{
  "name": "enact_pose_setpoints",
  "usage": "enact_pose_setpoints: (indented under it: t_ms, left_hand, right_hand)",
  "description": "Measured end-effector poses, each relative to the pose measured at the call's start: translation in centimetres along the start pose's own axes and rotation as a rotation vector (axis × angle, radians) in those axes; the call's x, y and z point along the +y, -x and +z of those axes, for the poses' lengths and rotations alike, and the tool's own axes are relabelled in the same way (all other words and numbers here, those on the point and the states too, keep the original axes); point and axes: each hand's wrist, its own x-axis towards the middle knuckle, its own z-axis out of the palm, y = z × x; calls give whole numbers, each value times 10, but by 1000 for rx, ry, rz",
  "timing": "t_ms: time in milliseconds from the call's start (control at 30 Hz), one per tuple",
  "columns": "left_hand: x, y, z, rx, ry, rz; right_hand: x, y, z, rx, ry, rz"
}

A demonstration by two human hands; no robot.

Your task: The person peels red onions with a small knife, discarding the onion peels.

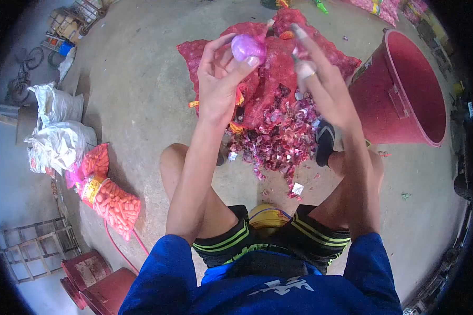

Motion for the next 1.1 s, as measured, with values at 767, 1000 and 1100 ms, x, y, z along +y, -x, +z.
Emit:
enact_pose_setpoints:
  t_ms: [767, 1000, 1100]
  left_hand:
    - [9, 5, 7, -144, -599, 564]
    - [16, -1, 64, -630, -607, 447]
    - [13, -43, 168, -768, -572, 451]
  right_hand:
    - [68, -12, -5, -78, 155, 463]
    - [67, 7, 4, -442, 586, 417]
    - [129, 15, 30, -302, 558, 62]
